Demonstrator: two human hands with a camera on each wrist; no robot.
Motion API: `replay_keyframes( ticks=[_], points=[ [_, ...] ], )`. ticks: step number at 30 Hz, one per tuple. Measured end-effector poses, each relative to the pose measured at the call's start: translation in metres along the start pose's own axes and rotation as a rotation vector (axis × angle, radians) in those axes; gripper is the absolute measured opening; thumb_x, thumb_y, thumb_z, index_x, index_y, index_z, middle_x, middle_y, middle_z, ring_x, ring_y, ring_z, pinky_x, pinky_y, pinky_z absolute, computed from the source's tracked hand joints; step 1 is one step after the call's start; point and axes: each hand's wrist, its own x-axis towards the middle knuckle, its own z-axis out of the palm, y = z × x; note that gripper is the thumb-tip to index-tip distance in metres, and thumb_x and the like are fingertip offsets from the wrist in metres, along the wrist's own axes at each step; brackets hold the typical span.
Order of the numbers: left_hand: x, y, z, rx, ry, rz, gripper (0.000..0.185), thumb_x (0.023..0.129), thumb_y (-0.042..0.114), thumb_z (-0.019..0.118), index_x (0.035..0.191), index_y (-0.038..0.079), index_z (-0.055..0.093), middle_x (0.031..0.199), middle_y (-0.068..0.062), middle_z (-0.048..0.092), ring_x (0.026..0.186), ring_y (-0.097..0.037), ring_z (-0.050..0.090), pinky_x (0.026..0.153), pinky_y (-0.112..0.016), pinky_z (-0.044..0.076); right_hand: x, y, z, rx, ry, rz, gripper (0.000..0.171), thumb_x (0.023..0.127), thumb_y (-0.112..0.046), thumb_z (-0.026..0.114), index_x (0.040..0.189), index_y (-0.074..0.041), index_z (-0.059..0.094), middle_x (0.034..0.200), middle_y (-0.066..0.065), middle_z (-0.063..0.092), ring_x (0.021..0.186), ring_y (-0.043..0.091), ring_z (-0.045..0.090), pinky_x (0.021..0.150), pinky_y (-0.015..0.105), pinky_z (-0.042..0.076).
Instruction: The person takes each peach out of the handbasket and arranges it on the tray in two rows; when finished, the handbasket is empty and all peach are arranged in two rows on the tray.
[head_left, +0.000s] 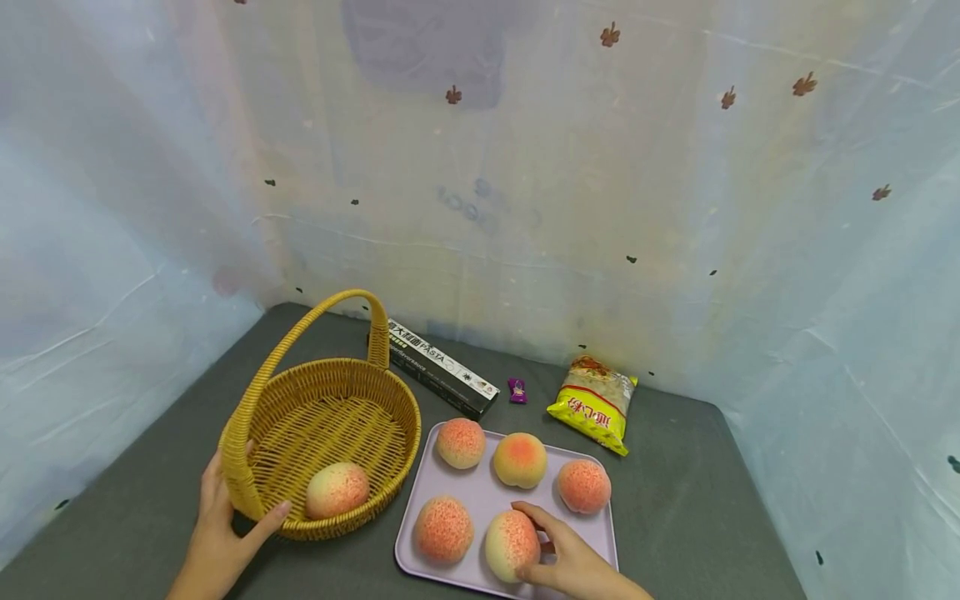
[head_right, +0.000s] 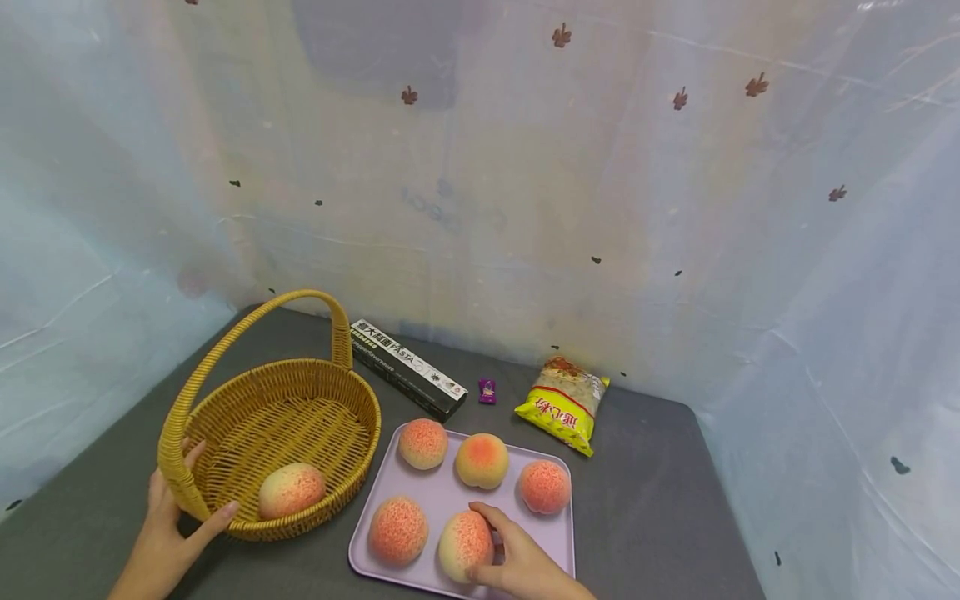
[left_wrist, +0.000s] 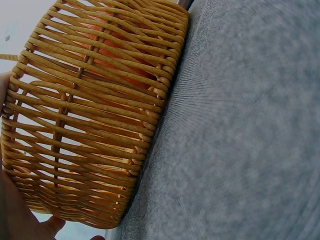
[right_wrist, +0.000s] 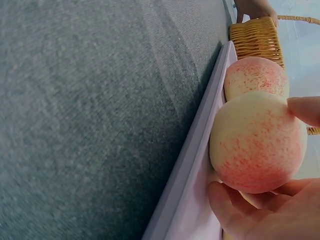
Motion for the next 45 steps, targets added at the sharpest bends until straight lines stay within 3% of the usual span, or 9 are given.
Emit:
replay_keyframes(
  ticks=[8, 15, 19, 25, 30, 35, 45],
  points=[
    [0.0, -0.001, 0.001, 0.001, -0.01, -0.026, 0.093, 0.091, 0.012, 0.074, 0.162, 0.024, 0.014, 0.163, -0.006, -0.01, 0.147, -0.042, -0.006, 0.091, -0.084, 0.013, -0.001, -0.001, 0.0, -0.012, -0.01, -0.025, 0.073, 0.088, -0.014, 0.073, 0.147, 0.009, 0.037, 0.135, 0.022, 0.051, 0.115, 0.003, 0.048, 0.088, 0.026, 0.049],
    [0.0, -0.002, 0.001, 0.004, -0.004, -0.005, 0.093, 0.09, 0.01, 0.074, 0.162, 0.022, 0.016, 0.163, -0.006, -0.009, 0.148, -0.036, -0.008, 0.093, -0.084, 0.011, 0.001, -0.006, -0.002, -0.023, -0.019, 0.016, 0.075, 0.089, -0.018, 0.073, 0.149, 0.006, 0.036, 0.14, 0.022, 0.047, 0.117, 0.005, 0.048, 0.091, 0.026, 0.048],
    [0.0, -0.001, 0.001, 0.007, -0.005, -0.012, 0.093, 0.09, 0.011, 0.074, 0.162, 0.022, 0.015, 0.163, -0.007, -0.009, 0.147, -0.04, -0.008, 0.093, -0.084, 0.011, 0.002, -0.009, -0.003, -0.031, -0.021, 0.027, 0.073, 0.09, -0.019, 0.073, 0.149, 0.005, 0.036, 0.145, 0.023, 0.045, 0.117, 0.008, 0.049, 0.092, 0.028, 0.048],
    [0.0, 0.001, 0.0, 0.004, -0.007, -0.023, 0.093, 0.091, 0.012, 0.074, 0.162, 0.025, 0.015, 0.163, -0.007, -0.01, 0.146, -0.045, -0.007, 0.091, -0.084, 0.013, 0.003, -0.013, -0.007, -0.035, -0.004, -0.025, 0.068, 0.092, -0.017, 0.072, 0.147, 0.005, 0.039, 0.146, 0.028, 0.042, 0.123, 0.011, 0.049, 0.095, 0.031, 0.047],
    [0.0, 0.0, 0.001, 0.004, -0.009, -0.024, 0.094, 0.091, 0.012, 0.074, 0.162, 0.027, 0.014, 0.163, -0.006, -0.01, 0.147, -0.041, -0.007, 0.092, -0.084, 0.013, 0.005, -0.014, -0.009, -0.057, 0.017, -0.06, 0.064, 0.093, -0.017, 0.071, 0.146, 0.003, 0.042, 0.144, 0.028, 0.046, 0.125, 0.015, 0.05, 0.097, 0.032, 0.046],
    [0.0, -0.002, 0.001, 0.003, -0.001, -0.021, 0.094, 0.09, 0.012, 0.075, 0.161, 0.029, 0.016, 0.163, -0.005, -0.009, 0.147, -0.04, -0.006, 0.094, -0.083, 0.012, 0.009, -0.018, -0.012, -0.11, 0.043, -0.14, 0.06, 0.092, -0.014, 0.071, 0.143, 0.005, 0.045, 0.138, 0.029, 0.051, 0.127, 0.021, 0.051, 0.097, 0.041, 0.048],
    [0.0, -0.001, 0.0, 0.016, 0.005, -0.009, 0.094, 0.089, 0.012, 0.075, 0.161, 0.028, 0.017, 0.163, -0.004, -0.007, 0.149, -0.033, -0.006, 0.096, -0.083, 0.012, 0.018, -0.028, -0.024, -0.138, 0.064, -0.2, 0.053, 0.094, -0.013, 0.069, 0.139, 0.007, 0.049, 0.135, 0.025, 0.055, 0.126, 0.026, 0.052, 0.099, 0.048, 0.047]
  ],
)
